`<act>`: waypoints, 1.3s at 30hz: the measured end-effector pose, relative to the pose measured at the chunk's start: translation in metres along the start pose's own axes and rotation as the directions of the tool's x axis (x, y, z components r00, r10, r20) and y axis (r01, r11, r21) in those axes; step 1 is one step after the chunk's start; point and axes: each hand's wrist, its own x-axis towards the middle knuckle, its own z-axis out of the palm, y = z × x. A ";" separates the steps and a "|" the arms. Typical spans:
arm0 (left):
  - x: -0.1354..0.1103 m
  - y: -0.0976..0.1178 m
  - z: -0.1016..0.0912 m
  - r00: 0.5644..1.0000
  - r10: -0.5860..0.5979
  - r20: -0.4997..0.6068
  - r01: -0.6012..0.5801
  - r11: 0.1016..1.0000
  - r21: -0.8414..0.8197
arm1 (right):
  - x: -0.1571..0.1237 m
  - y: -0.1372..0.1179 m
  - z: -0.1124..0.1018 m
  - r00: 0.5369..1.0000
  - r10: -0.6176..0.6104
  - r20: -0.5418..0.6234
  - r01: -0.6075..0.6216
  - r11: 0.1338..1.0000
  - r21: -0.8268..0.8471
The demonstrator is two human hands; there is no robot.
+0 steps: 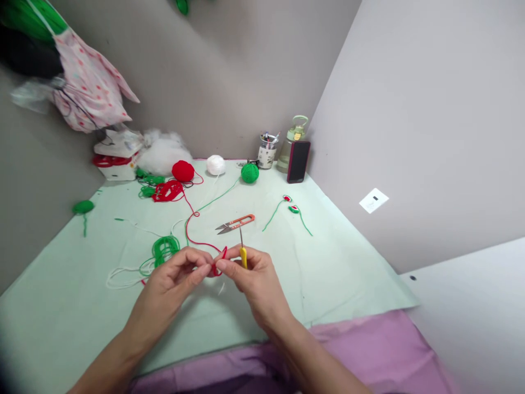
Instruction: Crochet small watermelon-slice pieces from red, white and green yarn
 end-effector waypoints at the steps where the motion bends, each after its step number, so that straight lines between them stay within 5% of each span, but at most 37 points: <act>1: -0.001 0.000 0.000 1.000 -0.008 -0.006 0.008 1.000 -0.017 | 0.000 0.000 0.000 1.000 0.003 0.004 -0.003 1.000 0.005; 9: -0.004 0.000 0.003 0.996 -0.093 0.013 0.094 0.970 -0.224 | -0.004 -0.004 0.005 0.995 -0.103 0.015 0.103 0.995 -0.018; 17: -0.003 -0.004 0.013 0.987 -0.163 -0.001 0.152 0.923 -0.353 | -0.007 0.000 0.010 0.945 -0.321 -0.060 0.291 0.911 -0.291; 23: -0.004 -0.009 0.009 0.970 -0.161 -0.182 0.077 0.914 -0.399 | -0.006 -0.015 -0.015 0.950 -0.311 0.001 0.299 0.913 -0.277; 28: -0.005 -0.011 0.009 0.952 -0.158 -0.262 0.039 0.912 -0.409 | -0.019 -0.019 -0.026 0.888 -0.459 0.021 0.435 0.826 -0.357; 33: -0.005 -0.010 0.014 0.945 -0.147 -0.292 0.019 0.917 -0.399 | -0.036 -0.016 -0.012 0.744 -0.636 0.205 0.648 0.611 -0.455; 39: -0.008 -0.004 0.015 0.939 -0.187 -0.289 0.049 0.904 -0.425 | -0.039 -0.012 -0.004 0.486 -0.751 0.448 0.778 0.137 -0.613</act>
